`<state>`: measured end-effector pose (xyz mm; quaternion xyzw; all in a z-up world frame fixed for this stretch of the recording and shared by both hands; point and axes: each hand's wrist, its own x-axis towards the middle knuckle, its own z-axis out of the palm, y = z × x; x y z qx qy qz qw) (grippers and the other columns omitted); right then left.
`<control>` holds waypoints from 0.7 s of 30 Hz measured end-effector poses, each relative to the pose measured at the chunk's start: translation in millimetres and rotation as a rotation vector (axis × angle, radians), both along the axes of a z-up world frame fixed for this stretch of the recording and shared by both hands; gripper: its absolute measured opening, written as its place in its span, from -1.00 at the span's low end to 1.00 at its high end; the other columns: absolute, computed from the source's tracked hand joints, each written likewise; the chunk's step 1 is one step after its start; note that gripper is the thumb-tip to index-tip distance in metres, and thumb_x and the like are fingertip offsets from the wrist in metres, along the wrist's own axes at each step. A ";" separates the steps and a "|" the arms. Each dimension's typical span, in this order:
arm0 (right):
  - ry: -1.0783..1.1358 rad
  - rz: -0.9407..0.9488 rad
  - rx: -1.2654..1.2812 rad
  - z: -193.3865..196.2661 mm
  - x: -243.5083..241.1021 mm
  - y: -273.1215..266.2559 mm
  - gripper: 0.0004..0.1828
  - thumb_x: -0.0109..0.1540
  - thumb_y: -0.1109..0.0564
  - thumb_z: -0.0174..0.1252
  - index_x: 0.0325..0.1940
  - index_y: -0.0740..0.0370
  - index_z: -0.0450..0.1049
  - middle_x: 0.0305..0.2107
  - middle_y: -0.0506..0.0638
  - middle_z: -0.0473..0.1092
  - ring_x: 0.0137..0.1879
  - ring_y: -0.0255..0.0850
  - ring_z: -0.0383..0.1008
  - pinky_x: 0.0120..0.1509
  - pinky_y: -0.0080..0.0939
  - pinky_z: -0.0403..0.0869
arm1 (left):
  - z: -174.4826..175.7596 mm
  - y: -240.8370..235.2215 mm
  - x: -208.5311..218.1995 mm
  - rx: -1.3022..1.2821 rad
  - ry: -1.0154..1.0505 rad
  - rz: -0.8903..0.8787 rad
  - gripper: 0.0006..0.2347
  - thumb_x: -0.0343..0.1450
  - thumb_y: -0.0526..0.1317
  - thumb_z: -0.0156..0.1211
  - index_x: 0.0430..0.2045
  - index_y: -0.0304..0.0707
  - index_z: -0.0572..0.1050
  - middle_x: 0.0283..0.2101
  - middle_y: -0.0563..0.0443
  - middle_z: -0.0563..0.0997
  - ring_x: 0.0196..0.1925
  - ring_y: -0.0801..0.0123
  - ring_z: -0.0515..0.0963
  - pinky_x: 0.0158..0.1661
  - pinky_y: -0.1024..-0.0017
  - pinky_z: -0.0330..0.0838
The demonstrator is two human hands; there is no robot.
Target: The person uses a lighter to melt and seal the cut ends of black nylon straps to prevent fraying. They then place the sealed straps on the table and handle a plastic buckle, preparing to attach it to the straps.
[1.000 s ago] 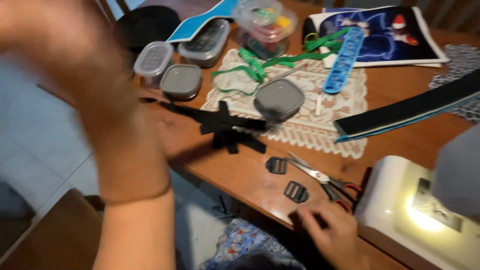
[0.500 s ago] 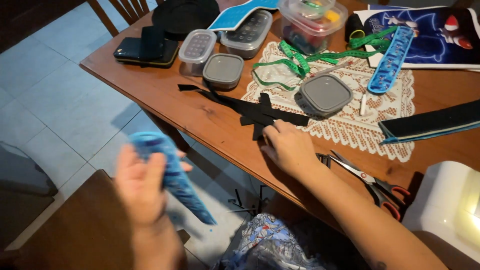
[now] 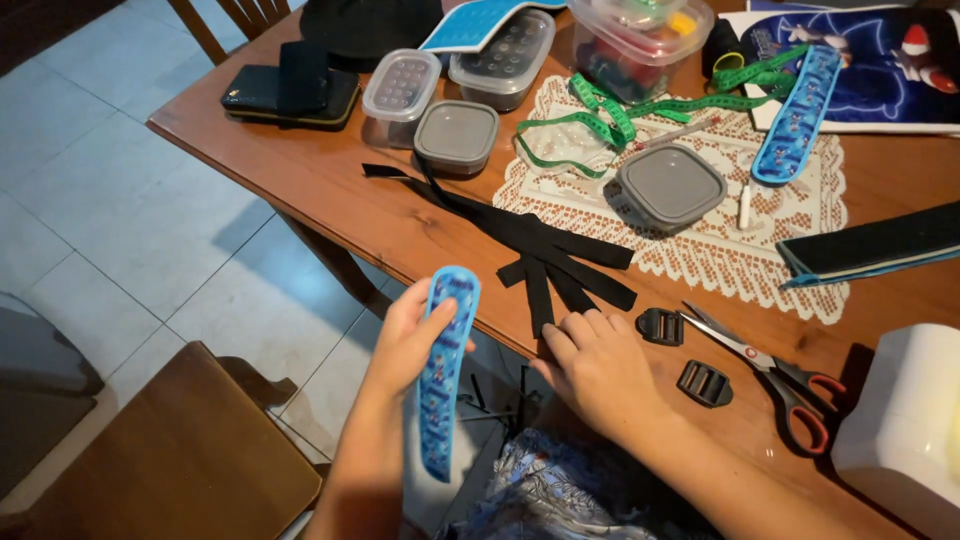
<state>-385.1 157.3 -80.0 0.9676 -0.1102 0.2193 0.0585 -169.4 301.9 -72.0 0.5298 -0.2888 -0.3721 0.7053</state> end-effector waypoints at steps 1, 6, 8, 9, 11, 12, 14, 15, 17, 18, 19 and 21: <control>0.002 -0.002 0.000 1.5 0.2 -0.5 -0.55 0.19 -0.17 0.29 0.01 0.15 0.55 -0.33 -0.03 0.38 -0.17 -0.12 0.41 -0.08 -0.12 0.34 | 7.9 -7.7 1.1 0.000 0.002 -0.002 -0.80 0.48 -0.32 0.15 -0.08 -0.50 0.48 -0.43 -0.41 0.67 -0.53 -0.06 0.74 -0.52 0.18 0.69; 0.013 -0.009 0.073 18.3 0.2 0.2 -0.68 0.24 -0.15 0.26 -0.10 0.09 0.57 -0.22 -0.03 0.45 -0.06 -0.13 0.44 -0.03 -0.12 0.32 | 38.6 -38.7 -0.8 0.198 -0.279 -0.130 -0.76 0.42 -0.35 0.19 -0.04 -0.45 0.53 -0.52 -0.31 0.61 -0.59 0.06 0.70 -0.61 0.29 0.65; 0.044 -0.033 0.114 24.7 2.3 -9.1 -0.70 0.25 -0.15 0.23 -0.13 0.08 0.59 -0.26 -0.05 0.47 -0.09 -0.14 0.45 -0.05 -0.12 0.33 | 59.4 -38.8 -8.9 0.313 -0.596 -0.216 -0.69 0.39 -0.27 0.19 0.03 -0.25 0.55 -0.34 -0.34 0.65 -0.34 -0.16 0.67 -0.37 0.10 0.59; 0.080 -0.054 0.159 27.1 2.3 -13.1 -0.71 0.26 -0.15 0.21 -0.17 0.07 0.60 -0.29 -0.06 0.49 -0.11 -0.15 0.46 -0.06 -0.12 0.34 | 68.8 -38.4 -13.7 0.429 -0.909 -0.299 -0.62 0.36 -0.18 0.18 0.10 -0.06 0.57 -0.17 -0.36 0.70 -0.09 -0.38 0.64 -0.12 -0.08 0.53; 0.022 -0.062 0.143 27.0 3.9 -27.4 -0.76 0.24 -0.11 0.23 -0.19 0.05 0.59 -0.28 -0.07 0.48 -0.11 -0.14 0.46 -0.08 -0.12 0.35 | 64.2 -37.2 -11.6 0.434 -0.947 -0.316 -0.60 0.36 -0.18 0.14 0.12 -0.06 0.56 -0.05 -0.28 0.68 -0.01 -0.32 0.62 -0.05 -0.02 0.51; -0.036 -0.064 0.123 26.9 5.2 -34.1 -0.82 0.22 -0.07 0.26 -0.22 0.03 0.58 -0.27 -0.07 0.47 -0.11 -0.14 0.45 -0.09 -0.12 0.36 | 62.1 -35.9 -10.1 0.439 -0.986 -0.327 -0.59 0.37 -0.19 0.09 0.15 -0.06 0.55 0.06 -0.20 0.67 0.07 -0.27 0.61 0.03 0.03 0.50; 0.045 -0.130 0.140 27.1 11.3 -48.0 -0.78 0.22 -0.10 0.24 -0.17 0.01 0.60 -0.25 -0.05 0.48 -0.09 -0.10 0.47 -0.06 -0.09 0.38 | 65.7 -30.3 -13.0 0.460 -0.991 -0.334 -0.59 0.36 -0.18 0.10 0.14 -0.06 0.56 0.09 -0.16 0.66 0.08 -0.24 0.61 0.02 0.02 0.49; 0.125 -0.195 0.156 26.9 14.6 -54.6 -0.73 0.22 -0.13 0.22 -0.12 0.00 0.61 -0.24 -0.03 0.49 -0.07 -0.06 0.48 -0.02 -0.05 0.40 | 67.6 -26.9 -14.4 0.480 -0.996 -0.339 -0.60 0.36 -0.17 0.11 0.12 -0.07 0.57 0.11 -0.12 0.65 0.09 -0.21 0.60 0.02 0.02 0.49; 0.105 -0.219 0.145 17.3 24.0 -76.8 -0.75 0.24 -0.10 0.21 -0.10 -0.01 0.62 -0.22 -0.02 0.49 -0.05 -0.06 0.50 0.00 -0.06 0.42 | 65.0 -19.8 -16.2 0.478 -0.980 -0.321 -0.61 0.35 -0.18 0.11 0.09 -0.06 0.59 0.11 -0.08 0.66 0.05 -0.22 0.62 -0.04 0.04 0.52; 0.085 -0.245 0.132 12.8 28.7 -88.1 -0.77 0.26 -0.06 0.20 -0.08 -0.01 0.64 -0.21 -0.01 0.49 -0.04 -0.05 0.52 0.01 -0.07 0.43 | 64.1 -16.6 -17.1 0.474 -0.965 -0.304 -0.63 0.34 -0.19 0.11 0.06 -0.06 0.61 0.10 -0.05 0.67 0.00 -0.23 0.64 -0.10 0.06 0.54; 0.083 -0.246 0.134 16.6 28.9 -91.3 -0.77 0.26 -0.06 0.20 -0.08 -0.01 0.64 -0.21 -0.01 0.49 -0.04 -0.05 0.52 0.01 -0.07 0.43 | 64.3 -15.4 -16.7 0.475 -0.967 -0.305 -0.63 0.34 -0.19 0.11 0.06 -0.06 0.61 0.10 -0.05 0.67 0.00 -0.23 0.64 -0.10 0.06 0.54; 0.075 -0.257 0.088 24.6 30.8 -97.5 -0.77 0.25 -0.12 0.18 -0.18 -0.02 0.63 -0.28 -0.06 0.50 -0.05 -0.11 0.52 0.04 -0.12 0.42 | 65.0 -12.3 -14.9 0.535 -0.942 -0.305 -0.60 0.32 -0.15 0.12 0.08 0.11 0.60 0.15 0.12 0.65 0.04 -0.09 0.65 -0.03 0.13 0.52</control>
